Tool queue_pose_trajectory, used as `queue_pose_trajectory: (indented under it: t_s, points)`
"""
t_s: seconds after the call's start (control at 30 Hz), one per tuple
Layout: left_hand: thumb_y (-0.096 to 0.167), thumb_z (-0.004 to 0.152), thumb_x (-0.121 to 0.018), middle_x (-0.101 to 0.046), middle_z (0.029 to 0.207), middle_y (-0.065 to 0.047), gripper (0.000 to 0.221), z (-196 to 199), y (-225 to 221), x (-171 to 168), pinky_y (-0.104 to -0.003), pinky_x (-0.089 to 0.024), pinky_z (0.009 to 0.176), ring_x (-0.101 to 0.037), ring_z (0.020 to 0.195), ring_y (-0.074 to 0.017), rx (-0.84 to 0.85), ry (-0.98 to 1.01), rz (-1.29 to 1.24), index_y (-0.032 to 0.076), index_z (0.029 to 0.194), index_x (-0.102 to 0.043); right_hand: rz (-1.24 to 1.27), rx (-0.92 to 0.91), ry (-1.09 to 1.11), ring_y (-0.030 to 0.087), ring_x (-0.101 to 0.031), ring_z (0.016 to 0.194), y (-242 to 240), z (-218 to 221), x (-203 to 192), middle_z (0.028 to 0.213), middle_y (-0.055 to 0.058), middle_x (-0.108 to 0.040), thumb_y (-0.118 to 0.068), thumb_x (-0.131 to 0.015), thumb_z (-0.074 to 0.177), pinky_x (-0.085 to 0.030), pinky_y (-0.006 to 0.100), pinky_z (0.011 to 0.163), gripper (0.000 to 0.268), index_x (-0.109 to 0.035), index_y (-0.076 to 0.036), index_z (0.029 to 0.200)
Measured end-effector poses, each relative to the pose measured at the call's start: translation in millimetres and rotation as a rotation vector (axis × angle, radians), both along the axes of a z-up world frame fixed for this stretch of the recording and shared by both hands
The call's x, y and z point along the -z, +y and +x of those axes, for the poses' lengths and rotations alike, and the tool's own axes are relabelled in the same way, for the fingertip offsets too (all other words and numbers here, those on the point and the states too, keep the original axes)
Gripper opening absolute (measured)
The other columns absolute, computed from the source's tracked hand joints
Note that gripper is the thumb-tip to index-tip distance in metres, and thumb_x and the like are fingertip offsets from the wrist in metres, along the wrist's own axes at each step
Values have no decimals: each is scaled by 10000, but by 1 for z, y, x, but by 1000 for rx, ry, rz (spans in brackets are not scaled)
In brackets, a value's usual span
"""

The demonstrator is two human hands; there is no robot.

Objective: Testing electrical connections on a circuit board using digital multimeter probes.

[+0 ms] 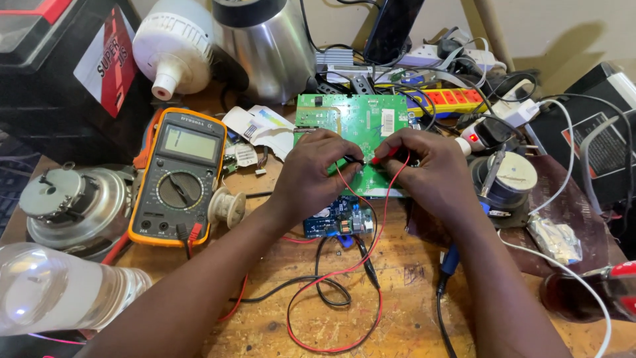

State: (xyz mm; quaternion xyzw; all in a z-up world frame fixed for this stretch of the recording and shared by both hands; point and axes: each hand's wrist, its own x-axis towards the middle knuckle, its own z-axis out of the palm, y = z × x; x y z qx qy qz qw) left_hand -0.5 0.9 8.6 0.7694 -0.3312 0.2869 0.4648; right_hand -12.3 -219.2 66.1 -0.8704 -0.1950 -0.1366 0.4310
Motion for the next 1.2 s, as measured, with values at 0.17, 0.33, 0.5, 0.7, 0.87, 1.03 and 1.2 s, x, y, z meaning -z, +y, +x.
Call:
queue_pose_trajectory:
  t_s: [0.17, 0.33, 0.5, 0.7, 0.87, 1.03, 1.2]
  points:
    - [90, 944, -810, -815, 913, -45, 114, -1, -1, -1, -470, -530, 961, -752, 1043, -290, -2, 22, -20, 150, 1040, -797, 15, -10, 7, 194, -675, 766, 1, -1, -4, 735, 99, -694, -48, -806, 830, -562, 363, 782, 162, -810, -139, 964]
    - [96, 940, -819, -820, 923, -35, 112, 2, -1, 0, -467, -529, 962, -753, 1044, -284, -7, 13, -15, 155, 1034, -800, 38, 3, 13, 157, -654, 755, 0, -1, -5, 717, 74, -680, -55, -808, 837, -562, 335, 767, 149, -813, -144, 956]
    - [103, 939, -824, -811, 900, -49, 110, 2, 0, 2, -468, -532, 959, -754, 1032, -296, -12, 12, -21, 150, 1034, -796, 54, 32, -10, 188, -681, 788, -4, 3, -1, 761, 92, -708, -98, -830, 882, -587, 361, 775, 118, -814, -146, 988]
    - [113, 941, -822, -810, 895, -44, 102, 0, -2, 1, -458, -538, 954, -761, 1023, -293, -18, 6, -26, 152, 1032, -798, 92, 145, -101, 198, -698, 872, -12, 3, -10, 899, 106, -732, -155, -811, 1001, -592, 381, 815, 95, -806, -139, 1095]
    - [55, 921, -779, -785, 908, -62, 147, 7, -2, 0, -451, -570, 936, -761, 1009, -318, -131, 45, -87, 153, 1030, -789, 99, 282, -205, 257, -694, 858, -23, 8, -3, 883, 143, -705, -187, -788, 1055, -567, 421, 808, 97, -791, -126, 1131]
    - [80, 903, -699, -686, 888, -160, 61, 21, 20, 0, -529, -574, 905, -726, 971, -420, -416, 268, -206, 123, 942, -681, -20, 407, -199, 360, -732, 839, -17, 5, -4, 741, 107, -725, -164, -671, 1077, -557, 472, 822, 164, -811, -208, 1150]
    - [243, 975, -592, -739, 870, -111, 110, 21, 38, -10, -494, -532, 960, -737, 1011, -378, -570, 689, -305, 181, 900, -645, -242, 370, -105, 494, -720, 1020, -17, 7, 3, 980, 229, -773, -206, -700, 1019, -540, 620, 926, 265, -814, -168, 1256]
